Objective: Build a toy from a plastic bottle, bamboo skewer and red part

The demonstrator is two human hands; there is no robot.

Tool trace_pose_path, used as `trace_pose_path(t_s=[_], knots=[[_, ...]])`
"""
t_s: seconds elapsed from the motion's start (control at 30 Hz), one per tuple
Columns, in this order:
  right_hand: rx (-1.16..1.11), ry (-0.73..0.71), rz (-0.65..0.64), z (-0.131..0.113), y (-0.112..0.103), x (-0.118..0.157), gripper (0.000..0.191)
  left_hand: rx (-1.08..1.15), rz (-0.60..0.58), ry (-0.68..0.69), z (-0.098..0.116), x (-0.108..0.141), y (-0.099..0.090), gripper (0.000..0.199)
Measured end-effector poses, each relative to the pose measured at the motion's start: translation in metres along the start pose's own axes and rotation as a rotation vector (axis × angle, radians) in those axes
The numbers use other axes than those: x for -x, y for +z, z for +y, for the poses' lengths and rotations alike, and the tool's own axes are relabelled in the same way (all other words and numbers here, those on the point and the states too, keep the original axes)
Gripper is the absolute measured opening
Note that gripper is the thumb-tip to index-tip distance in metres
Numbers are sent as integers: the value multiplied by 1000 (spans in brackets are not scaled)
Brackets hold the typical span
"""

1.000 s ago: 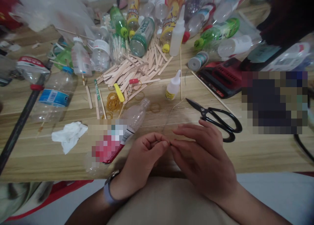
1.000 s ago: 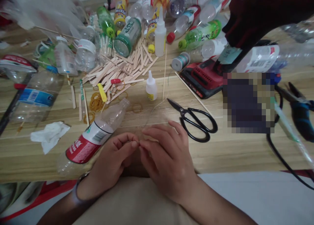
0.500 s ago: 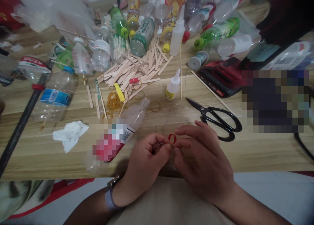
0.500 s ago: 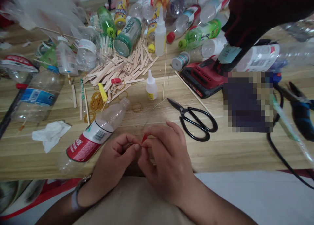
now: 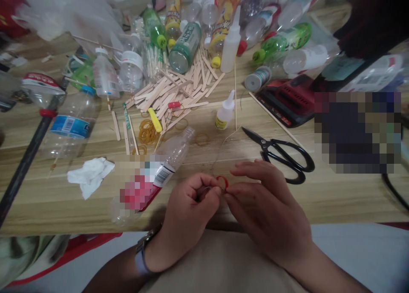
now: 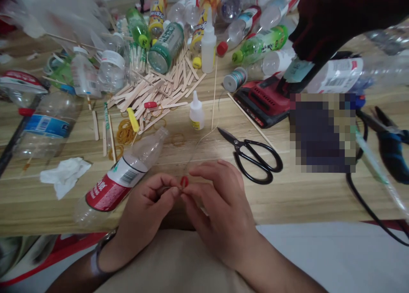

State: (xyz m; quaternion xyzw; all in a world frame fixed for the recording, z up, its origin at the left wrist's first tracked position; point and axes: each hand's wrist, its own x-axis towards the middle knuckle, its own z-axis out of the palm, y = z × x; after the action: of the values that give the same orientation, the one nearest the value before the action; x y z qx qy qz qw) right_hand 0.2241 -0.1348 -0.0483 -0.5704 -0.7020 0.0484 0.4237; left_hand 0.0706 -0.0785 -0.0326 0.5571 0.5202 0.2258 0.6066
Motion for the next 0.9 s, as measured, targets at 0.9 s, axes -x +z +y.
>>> trace_pose_path(t_s=[0.9], knots=[[-992,603,-122,-10,1,11,13,229,-191,-17,-6,1,-12,15]])
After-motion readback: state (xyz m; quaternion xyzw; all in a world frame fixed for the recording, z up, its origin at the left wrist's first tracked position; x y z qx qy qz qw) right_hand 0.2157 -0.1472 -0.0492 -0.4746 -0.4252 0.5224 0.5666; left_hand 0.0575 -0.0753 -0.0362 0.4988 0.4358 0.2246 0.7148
